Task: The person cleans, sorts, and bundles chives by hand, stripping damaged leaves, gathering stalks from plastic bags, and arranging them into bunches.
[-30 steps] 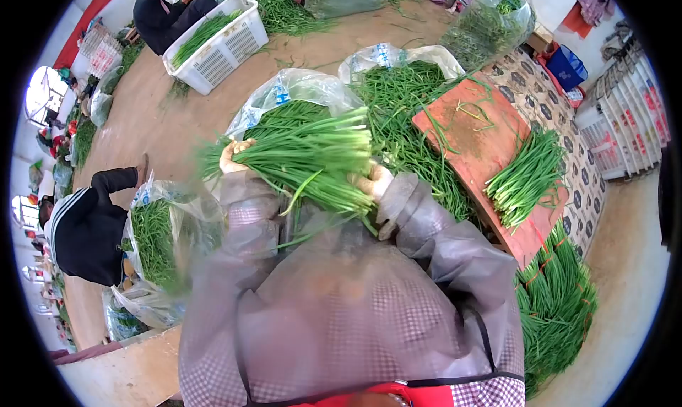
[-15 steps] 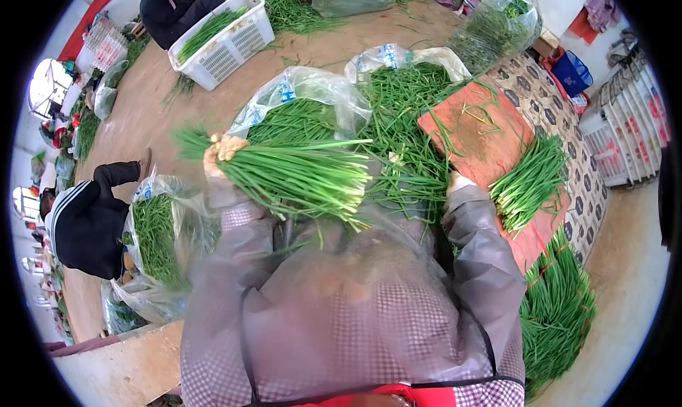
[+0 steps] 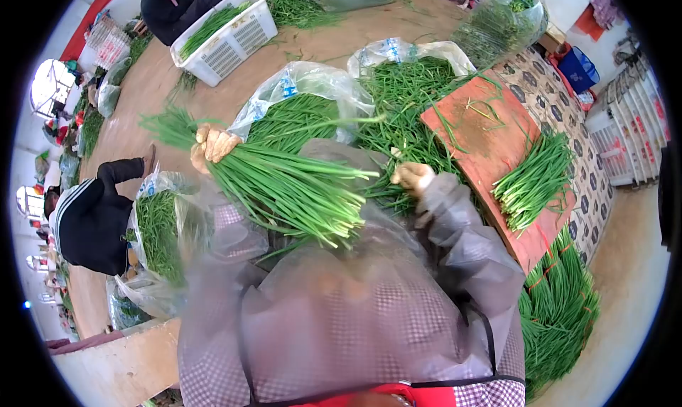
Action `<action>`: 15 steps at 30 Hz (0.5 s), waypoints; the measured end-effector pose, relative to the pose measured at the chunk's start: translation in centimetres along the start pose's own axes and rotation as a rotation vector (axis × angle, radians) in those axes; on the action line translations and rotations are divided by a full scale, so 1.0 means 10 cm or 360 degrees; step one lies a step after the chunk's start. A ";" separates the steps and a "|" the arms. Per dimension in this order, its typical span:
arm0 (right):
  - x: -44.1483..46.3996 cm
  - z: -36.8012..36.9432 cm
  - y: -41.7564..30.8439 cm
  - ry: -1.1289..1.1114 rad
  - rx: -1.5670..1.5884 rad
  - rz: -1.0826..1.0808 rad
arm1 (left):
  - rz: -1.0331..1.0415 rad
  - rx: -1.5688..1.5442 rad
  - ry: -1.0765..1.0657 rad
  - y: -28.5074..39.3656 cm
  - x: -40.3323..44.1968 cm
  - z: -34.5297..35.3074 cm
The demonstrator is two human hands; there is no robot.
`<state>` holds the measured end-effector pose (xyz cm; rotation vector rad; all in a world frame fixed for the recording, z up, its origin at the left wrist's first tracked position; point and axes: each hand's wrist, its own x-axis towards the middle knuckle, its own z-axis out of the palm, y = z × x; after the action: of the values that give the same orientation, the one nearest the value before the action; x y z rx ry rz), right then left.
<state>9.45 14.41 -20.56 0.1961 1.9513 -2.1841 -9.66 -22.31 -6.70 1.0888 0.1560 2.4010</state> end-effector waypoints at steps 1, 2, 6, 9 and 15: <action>-0.05 -0.17 0.06 0.0083 -0.0470 -0.0045 | 0.0003 -0.0031 0.0013 -0.02 -0.01 0.04; -0.21 -0.15 -0.35 0.0165 -0.0733 0.0346 | -0.0019 -0.0071 0.0046 -0.05 0.01 0.06; -0.22 0.06 -1.19 0.0209 -0.0857 -0.0578 | -0.0128 -0.0089 -0.0048 -0.19 0.15 -0.01; 0.02 0.45 -1.55 -0.0135 -0.1014 -0.1034 | -0.0319 -0.0110 -0.0092 -0.31 0.31 0.00; 0.34 1.00 -1.31 -0.0401 -0.1336 -0.0774 | -0.0432 -0.0196 -0.0098 -0.42 0.35 -0.02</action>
<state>3.39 5.60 -7.50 -0.7014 2.7248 -1.2841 -10.07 -16.97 -5.73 1.0138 0.1246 2.1050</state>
